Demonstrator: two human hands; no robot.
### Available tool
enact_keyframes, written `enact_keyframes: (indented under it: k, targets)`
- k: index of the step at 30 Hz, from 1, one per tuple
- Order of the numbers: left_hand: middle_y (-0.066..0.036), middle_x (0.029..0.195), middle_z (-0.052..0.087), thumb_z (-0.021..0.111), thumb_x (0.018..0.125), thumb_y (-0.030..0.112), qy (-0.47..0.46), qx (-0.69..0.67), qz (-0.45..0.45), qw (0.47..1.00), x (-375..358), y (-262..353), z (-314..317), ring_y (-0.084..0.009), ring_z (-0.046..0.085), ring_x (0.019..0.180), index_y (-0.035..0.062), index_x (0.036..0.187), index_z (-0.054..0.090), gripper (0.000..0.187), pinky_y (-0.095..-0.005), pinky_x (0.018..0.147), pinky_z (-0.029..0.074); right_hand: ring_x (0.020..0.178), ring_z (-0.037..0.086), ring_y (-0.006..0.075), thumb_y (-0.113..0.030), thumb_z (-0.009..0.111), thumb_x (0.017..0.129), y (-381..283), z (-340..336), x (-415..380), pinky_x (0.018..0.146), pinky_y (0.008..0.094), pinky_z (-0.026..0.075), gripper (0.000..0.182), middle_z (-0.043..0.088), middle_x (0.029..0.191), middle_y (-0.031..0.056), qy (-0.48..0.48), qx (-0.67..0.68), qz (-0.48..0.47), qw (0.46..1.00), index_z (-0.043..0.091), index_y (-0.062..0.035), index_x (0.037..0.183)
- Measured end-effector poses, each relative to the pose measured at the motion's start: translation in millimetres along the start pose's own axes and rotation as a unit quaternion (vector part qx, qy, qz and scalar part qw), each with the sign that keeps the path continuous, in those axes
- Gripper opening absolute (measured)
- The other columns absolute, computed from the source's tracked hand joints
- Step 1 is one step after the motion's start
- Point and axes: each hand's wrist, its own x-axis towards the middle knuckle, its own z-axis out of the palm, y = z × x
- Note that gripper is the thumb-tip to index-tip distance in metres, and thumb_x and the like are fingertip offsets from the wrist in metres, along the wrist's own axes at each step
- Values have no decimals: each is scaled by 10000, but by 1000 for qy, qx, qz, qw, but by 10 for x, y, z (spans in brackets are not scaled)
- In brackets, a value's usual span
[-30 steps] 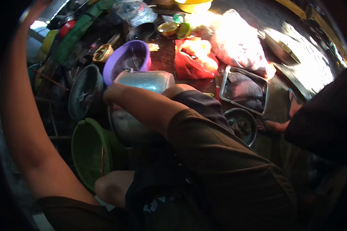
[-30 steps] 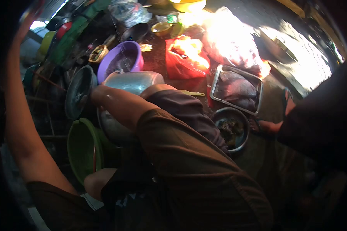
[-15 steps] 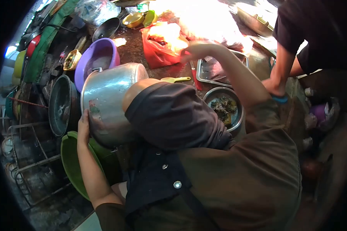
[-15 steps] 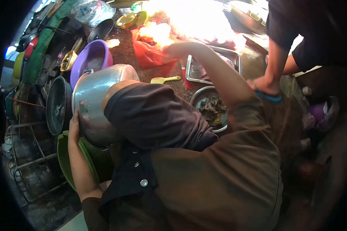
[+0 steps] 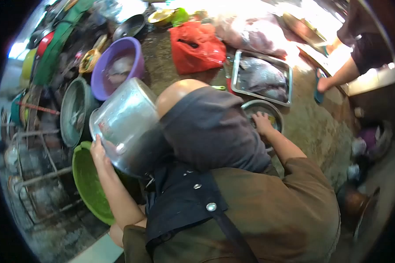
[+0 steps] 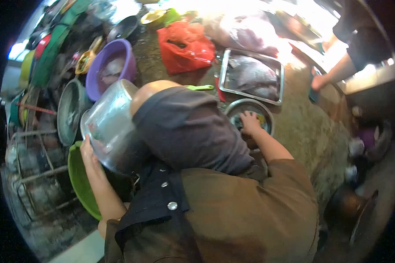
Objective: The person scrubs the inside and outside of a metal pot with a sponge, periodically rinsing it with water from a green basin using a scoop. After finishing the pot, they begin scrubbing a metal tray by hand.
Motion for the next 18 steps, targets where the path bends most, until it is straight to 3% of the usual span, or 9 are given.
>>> enact_keyframes:
  k: [2,3,5,9,11,13,15,17,18]
  targets:
    - [-94,718,601,555,924,296,36,-1,-3,999,-9,-13,-87,-215,577,588,9,959,603,293,-359,545,467,1114,398,432,-127,713,632,105,35,79,885,524,431,524,461,1169,119,77,-4,-26,997,504,-122,1112]
    - [-94,823,629,578,912,295,54,-17,10,998,79,-81,-160,-200,589,678,2,999,631,310,-353,623,473,1069,422,420,-106,683,633,114,-11,66,872,489,440,473,487,1123,125,92,-24,-54,994,521,-115,1077]
    - [-91,893,640,589,907,286,75,25,3,997,126,-7,-203,-197,594,735,-4,1071,629,335,-343,670,475,1041,442,395,-130,685,628,48,-193,-8,858,486,458,438,496,1114,104,86,-63,-65,992,548,-131,1044]
    - [-98,937,640,561,920,295,47,-40,27,998,230,90,-152,-207,601,777,-9,1090,608,351,-369,696,481,1043,453,382,-113,671,585,-230,-803,-115,908,439,429,421,531,1052,107,25,-13,-77,997,605,-134,1000]
    - [-38,669,572,576,906,305,67,-37,28,997,272,173,-92,-170,533,527,42,922,629,269,-344,486,425,1027,475,378,-110,661,569,-115,-953,127,941,434,397,435,543,1057,119,1,-3,-136,991,619,-133,1002]
    - [-30,668,571,574,906,305,54,-38,25,997,326,227,-132,-162,527,524,52,933,630,261,-340,488,426,980,530,344,-159,703,578,-242,-1196,268,915,422,410,452,569,1015,145,13,108,-207,972,615,-85,1015]
    - [-23,666,570,573,907,306,40,-40,24,998,398,237,-180,-155,521,521,62,944,631,253,-335,490,426,958,562,305,-214,726,618,-479,-1613,361,859,375,446,455,594,971,149,-64,117,-246,960,620,-60,1033]
    - [-91,967,636,567,912,288,10,-30,15,999,477,236,-220,-199,588,835,1,1128,600,361,-369,760,460,940,584,232,-211,737,638,-800,-1939,471,810,325,469,452,611,957,125,-117,148,-217,958,628,-49,1045]
    - [-95,965,635,566,910,285,24,1,22,999,469,268,-202,-206,588,836,3,1128,602,358,-372,765,454,942,584,212,-185,734,636,-1050,-2153,459,814,316,473,443,617,969,107,-127,145,-212,958,632,-53,1046]
